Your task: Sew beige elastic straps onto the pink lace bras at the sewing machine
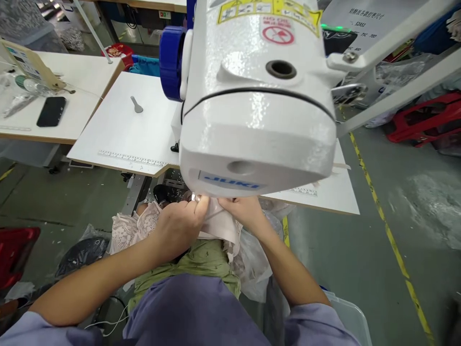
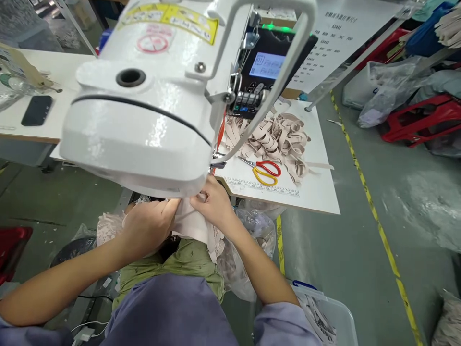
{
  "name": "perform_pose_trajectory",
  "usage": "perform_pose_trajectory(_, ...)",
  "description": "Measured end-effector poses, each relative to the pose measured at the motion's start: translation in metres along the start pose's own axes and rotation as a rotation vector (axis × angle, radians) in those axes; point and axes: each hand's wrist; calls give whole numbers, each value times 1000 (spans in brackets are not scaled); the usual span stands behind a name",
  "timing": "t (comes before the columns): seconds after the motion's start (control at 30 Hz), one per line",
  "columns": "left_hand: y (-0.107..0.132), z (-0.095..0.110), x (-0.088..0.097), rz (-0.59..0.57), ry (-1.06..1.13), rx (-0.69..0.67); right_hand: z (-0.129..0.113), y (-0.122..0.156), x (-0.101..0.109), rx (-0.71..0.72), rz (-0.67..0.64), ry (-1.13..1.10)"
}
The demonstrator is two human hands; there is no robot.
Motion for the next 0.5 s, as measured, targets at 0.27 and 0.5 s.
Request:
perform_pose_trajectory(0.27, 6, 1, -6, 21, 3, 3, 4, -3, 2, -33, -53, -10)
perform_pose_trajectory(0.5, 6, 0, -6, 23, 18, 17, 1, -3, 2, 4, -33, -35)
Point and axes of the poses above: each hand's wrist, its own y-axis away from the middle knuckle, its own x-axis out of the back of the hand, z = x × y, and after that the axes turned 13 degrees about z, right-handed
